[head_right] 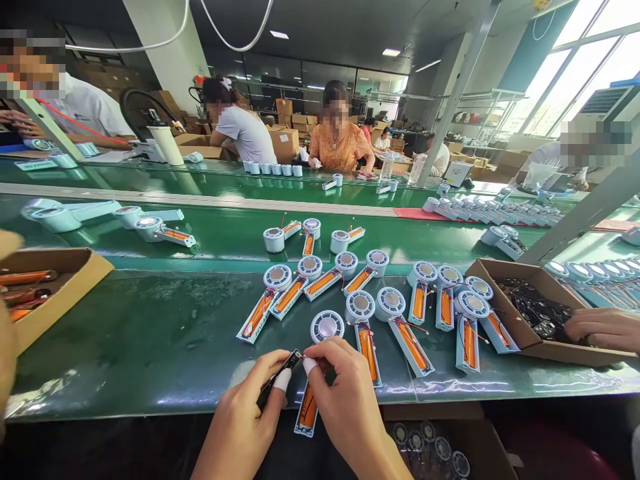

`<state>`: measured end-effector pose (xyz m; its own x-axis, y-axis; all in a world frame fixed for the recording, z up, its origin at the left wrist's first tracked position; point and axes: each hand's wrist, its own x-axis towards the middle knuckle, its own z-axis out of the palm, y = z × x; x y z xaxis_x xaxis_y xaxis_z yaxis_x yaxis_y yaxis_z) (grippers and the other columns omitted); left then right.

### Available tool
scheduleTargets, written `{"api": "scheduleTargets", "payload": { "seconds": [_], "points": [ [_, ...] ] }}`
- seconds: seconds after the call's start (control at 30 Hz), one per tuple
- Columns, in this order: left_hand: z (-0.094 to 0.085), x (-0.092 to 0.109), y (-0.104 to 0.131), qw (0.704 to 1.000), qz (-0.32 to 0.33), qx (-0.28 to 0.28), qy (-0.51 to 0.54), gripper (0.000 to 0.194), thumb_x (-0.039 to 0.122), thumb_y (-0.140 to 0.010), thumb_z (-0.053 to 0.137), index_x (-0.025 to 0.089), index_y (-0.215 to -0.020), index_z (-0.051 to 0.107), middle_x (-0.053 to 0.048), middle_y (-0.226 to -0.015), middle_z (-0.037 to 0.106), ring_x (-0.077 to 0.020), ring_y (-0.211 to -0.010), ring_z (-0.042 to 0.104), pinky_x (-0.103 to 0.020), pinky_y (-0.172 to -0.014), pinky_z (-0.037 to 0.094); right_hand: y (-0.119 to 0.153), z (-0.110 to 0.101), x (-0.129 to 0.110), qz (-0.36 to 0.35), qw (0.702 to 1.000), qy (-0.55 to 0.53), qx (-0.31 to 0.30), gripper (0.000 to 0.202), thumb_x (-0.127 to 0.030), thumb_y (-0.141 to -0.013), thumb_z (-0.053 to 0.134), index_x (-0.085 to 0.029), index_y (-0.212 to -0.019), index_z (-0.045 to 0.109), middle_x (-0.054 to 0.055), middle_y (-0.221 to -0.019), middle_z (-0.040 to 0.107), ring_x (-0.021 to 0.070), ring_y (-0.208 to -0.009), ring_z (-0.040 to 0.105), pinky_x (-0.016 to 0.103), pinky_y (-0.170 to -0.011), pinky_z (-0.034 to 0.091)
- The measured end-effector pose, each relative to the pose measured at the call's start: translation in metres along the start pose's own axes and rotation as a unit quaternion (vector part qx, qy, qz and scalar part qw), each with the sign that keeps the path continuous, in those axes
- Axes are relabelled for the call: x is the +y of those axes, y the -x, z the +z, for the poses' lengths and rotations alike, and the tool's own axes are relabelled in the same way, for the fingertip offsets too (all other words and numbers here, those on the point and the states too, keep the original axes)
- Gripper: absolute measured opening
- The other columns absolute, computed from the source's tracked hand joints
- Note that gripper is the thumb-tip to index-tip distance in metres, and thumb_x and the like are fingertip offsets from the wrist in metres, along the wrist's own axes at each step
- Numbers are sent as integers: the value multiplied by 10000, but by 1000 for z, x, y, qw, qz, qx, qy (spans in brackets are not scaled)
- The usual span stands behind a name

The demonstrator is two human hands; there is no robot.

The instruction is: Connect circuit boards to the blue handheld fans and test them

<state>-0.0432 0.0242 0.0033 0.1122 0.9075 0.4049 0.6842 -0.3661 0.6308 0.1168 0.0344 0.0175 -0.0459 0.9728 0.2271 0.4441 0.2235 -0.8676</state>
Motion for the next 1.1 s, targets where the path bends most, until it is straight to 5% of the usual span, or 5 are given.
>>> {"api": "scheduleTargets", "payload": {
  "seconds": [0.23, 0.47, 0.57, 0.73, 1.1],
  "points": [
    [-1, 3, 2, 993, 90, 65, -43, 315, 125, -938, 419, 184, -1101, 682, -44, -998, 819, -157, -863, 796, -189, -750, 620, -3, -4, -8, -157, 960, 231, -15, 170, -49, -898, 551, -203, -892, 624, 34, -875, 663, 208, -792, 628, 303, -686, 492],
    [10, 0, 15, 961, 193, 101, -171, 360, 82, -971, 395, 112, -1190, 679, -159, -1126, 778, -212, -887, 796, -241, -708, 635, -2, 2, -19, -183, 902, 390, -27, 208, -27, -854, 593, -194, -731, 583, 46, -749, 626, 221, -669, 595, 323, -572, 430],
    [8, 0, 12, 976, 162, 98, -108, 361, 74, -955, 420, 129, -1171, 703, -138, -1109, 784, -202, -908, 791, -226, -754, 629, -7, 0, -15, -152, 929, 334, -51, 191, -33, -889, 563, -192, -796, 614, 40, -799, 642, 211, -738, 616, 308, -637, 457],
    [-8, -1, -5, 994, 71, -6, 76, 342, 99, -936, 485, 208, -1117, 753, -74, -1085, 795, -167, -960, 770, -198, -866, 594, -16, -18, -6, -108, 972, 179, -109, 155, -75, -914, 571, -206, -938, 651, 23, -897, 668, 184, -837, 635, 280, -743, 481],
    [-22, -4, -14, 974, -1, -142, 177, 328, 180, -961, 508, 280, -1128, 773, -49, -1090, 787, -189, -951, 743, -242, -840, 588, -20, -32, -1, -134, 971, 96, -172, 175, -208, -994, 562, -224, -1020, 734, 35, -914, 667, 176, -861, 622, 267, -763, 479]
  ]
}}
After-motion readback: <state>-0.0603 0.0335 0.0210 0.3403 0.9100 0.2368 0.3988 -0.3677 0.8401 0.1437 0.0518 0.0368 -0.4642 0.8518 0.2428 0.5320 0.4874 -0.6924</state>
